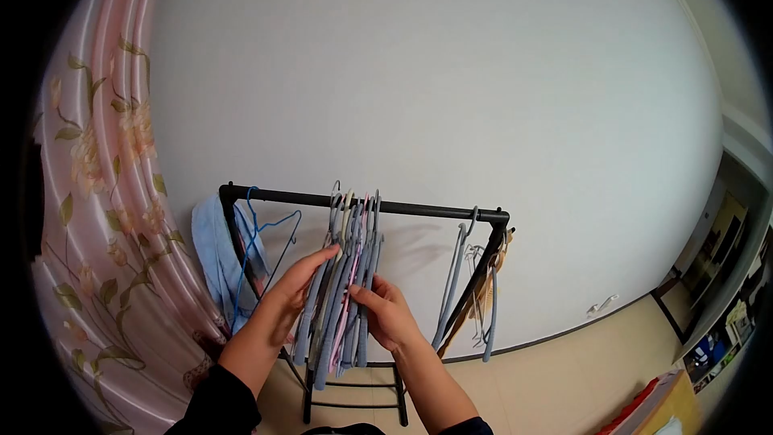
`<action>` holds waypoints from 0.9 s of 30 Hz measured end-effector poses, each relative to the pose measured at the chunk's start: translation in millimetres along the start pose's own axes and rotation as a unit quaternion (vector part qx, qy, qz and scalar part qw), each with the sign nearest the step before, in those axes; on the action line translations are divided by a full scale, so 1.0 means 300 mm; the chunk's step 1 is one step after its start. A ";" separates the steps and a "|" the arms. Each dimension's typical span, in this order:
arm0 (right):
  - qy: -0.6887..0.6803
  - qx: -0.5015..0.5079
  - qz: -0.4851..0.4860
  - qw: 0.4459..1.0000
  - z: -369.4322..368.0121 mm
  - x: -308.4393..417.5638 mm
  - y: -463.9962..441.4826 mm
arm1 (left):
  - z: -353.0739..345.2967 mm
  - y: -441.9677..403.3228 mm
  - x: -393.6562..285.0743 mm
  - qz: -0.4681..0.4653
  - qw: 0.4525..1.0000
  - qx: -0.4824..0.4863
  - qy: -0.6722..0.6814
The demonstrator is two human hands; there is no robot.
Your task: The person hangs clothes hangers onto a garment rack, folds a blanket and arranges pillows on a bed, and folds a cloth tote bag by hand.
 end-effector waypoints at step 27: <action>0.388 -0.077 0.117 0.911 0.040 0.001 0.053 | 0.004 -0.008 0.027 0.017 0.996 0.051 0.075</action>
Point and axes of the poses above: each hand's wrist, its own y-axis away from the middle knuckle, its own z-axis out of the back of the hand, x = y × z, the point moved 1 cm from there along -y, towards the middle knuckle, and after that the axes turned 3 degrees about y, right-handed, at the moved point
